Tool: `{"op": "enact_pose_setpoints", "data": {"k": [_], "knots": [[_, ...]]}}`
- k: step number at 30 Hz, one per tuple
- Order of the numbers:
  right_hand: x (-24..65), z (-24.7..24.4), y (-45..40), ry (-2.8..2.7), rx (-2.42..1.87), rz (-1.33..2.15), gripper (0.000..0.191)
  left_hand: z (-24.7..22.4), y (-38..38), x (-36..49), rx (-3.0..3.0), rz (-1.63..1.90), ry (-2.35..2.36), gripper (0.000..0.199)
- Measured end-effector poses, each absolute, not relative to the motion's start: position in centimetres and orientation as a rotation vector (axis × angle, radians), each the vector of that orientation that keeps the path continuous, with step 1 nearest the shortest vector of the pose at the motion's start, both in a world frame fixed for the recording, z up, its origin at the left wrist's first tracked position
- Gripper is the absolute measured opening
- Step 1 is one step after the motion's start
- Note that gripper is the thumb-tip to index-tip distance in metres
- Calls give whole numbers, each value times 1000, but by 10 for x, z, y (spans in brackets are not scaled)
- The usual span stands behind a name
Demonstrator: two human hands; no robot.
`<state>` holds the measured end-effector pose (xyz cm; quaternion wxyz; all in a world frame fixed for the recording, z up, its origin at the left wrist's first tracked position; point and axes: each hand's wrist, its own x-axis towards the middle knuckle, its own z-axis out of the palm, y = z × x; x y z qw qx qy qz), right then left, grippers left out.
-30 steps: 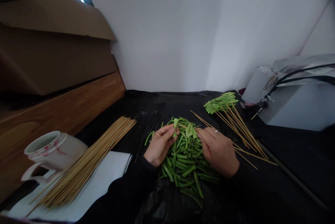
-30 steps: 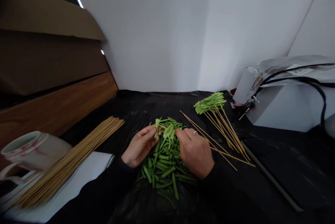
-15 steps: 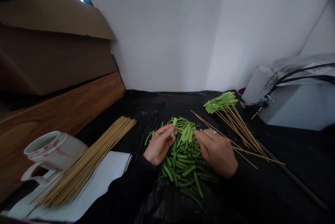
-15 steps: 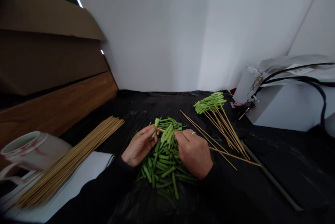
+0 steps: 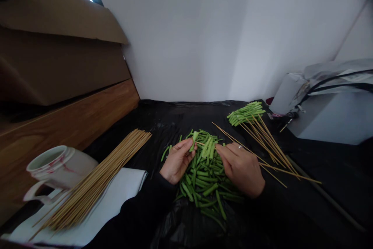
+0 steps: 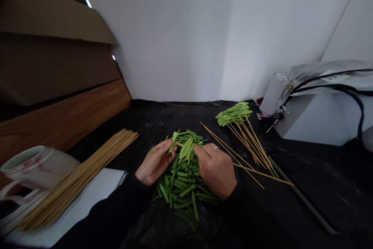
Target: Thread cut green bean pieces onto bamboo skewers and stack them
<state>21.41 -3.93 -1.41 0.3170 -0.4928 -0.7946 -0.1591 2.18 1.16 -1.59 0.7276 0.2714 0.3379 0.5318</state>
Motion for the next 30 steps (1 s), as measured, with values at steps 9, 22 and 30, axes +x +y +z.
{"op": "enact_pose_setpoints", "data": {"k": [9,22,30], "knots": [[214,-17,-39,-2085,-1271,-416,28,-17,12,22,603,1170,751,14],[212,-18,-41,-2045,-1292,-347,25,-15,13,20,601,1192,755,14],[211,-17,-42,-2043,-1304,-362,25,-14,14,20,601,1195,762,14]]}}
